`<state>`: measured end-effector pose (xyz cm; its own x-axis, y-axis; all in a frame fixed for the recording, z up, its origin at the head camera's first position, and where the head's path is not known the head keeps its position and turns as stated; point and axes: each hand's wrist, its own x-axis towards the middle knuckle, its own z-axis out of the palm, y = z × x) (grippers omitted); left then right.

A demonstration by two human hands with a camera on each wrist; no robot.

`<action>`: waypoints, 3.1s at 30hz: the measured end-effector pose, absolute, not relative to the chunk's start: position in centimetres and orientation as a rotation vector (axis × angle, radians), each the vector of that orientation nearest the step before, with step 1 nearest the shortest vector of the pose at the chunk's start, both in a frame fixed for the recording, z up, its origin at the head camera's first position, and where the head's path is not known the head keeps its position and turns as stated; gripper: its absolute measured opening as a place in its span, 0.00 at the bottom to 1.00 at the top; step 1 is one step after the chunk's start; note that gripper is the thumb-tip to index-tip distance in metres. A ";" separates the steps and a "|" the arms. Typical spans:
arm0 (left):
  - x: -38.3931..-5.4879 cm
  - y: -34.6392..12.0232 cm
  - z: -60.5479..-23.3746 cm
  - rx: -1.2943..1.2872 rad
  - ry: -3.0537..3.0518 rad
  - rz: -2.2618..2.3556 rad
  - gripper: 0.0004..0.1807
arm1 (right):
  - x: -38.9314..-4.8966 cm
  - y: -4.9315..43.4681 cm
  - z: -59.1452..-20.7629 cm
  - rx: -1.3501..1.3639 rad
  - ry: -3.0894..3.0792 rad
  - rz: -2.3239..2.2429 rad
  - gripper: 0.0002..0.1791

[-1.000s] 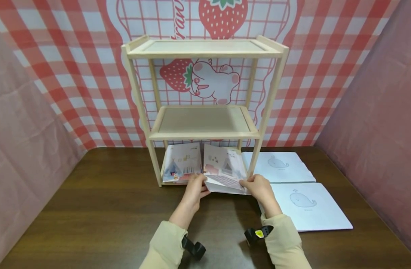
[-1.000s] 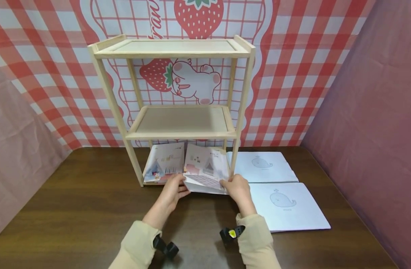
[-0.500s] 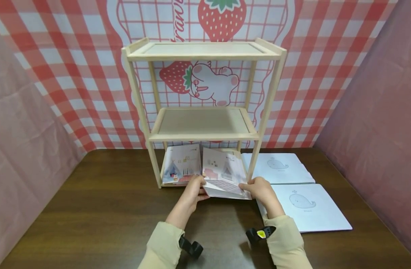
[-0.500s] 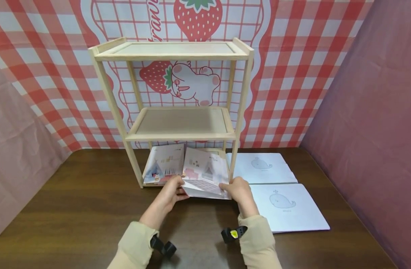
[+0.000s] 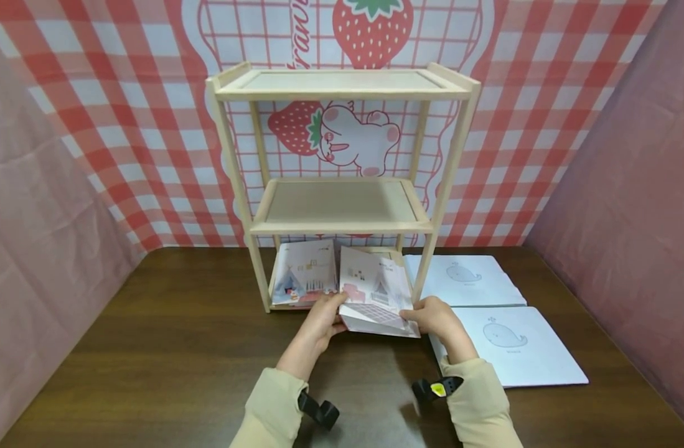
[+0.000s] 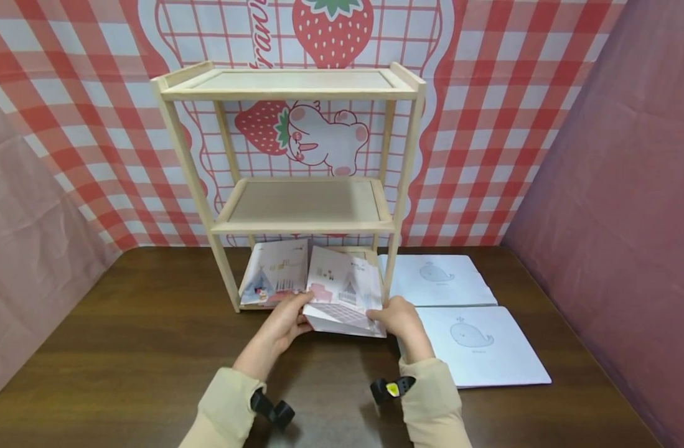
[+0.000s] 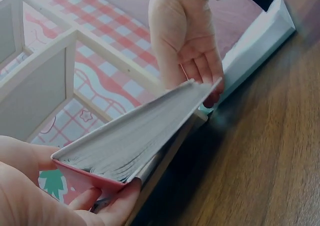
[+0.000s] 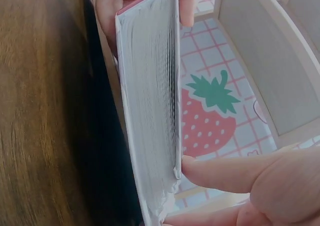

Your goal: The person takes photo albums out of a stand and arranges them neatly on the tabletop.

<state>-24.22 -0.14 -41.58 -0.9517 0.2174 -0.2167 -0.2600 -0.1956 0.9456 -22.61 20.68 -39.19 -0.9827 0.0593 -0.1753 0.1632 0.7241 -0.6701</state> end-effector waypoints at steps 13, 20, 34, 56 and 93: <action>-24.1 -0.3 -41.5 -0.012 1.793 2.114 0.07 | -22.9 20.9 -39.8 0.225 2.750 -1.120 0.19; -24.1 -0.6 -41.3 -0.021 1.822 2.107 0.06 | -22.8 21.1 -39.6 0.170 2.675 -1.174 0.18; -24.3 -0.8 -41.5 -0.018 1.773 2.112 0.11 | -23.1 21.1 -40.4 0.200 2.593 -1.332 0.16; -24.1 -1.7 -42.7 -0.079 1.688 2.161 0.09 | -22.7 20.9 -41.3 0.263 2.635 -1.326 0.21; -22.1 -2.3 -41.8 -0.028 1.710 2.093 0.12 | -20.4 20.9 -40.6 0.282 2.780 -1.192 0.16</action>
<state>-22.13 -2.31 -41.75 -0.9050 0.3168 -0.2839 -0.3414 -0.1427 0.9290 -20.37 20.88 -40.57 -0.9775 0.1289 -0.1670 0.2099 0.6758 -0.7066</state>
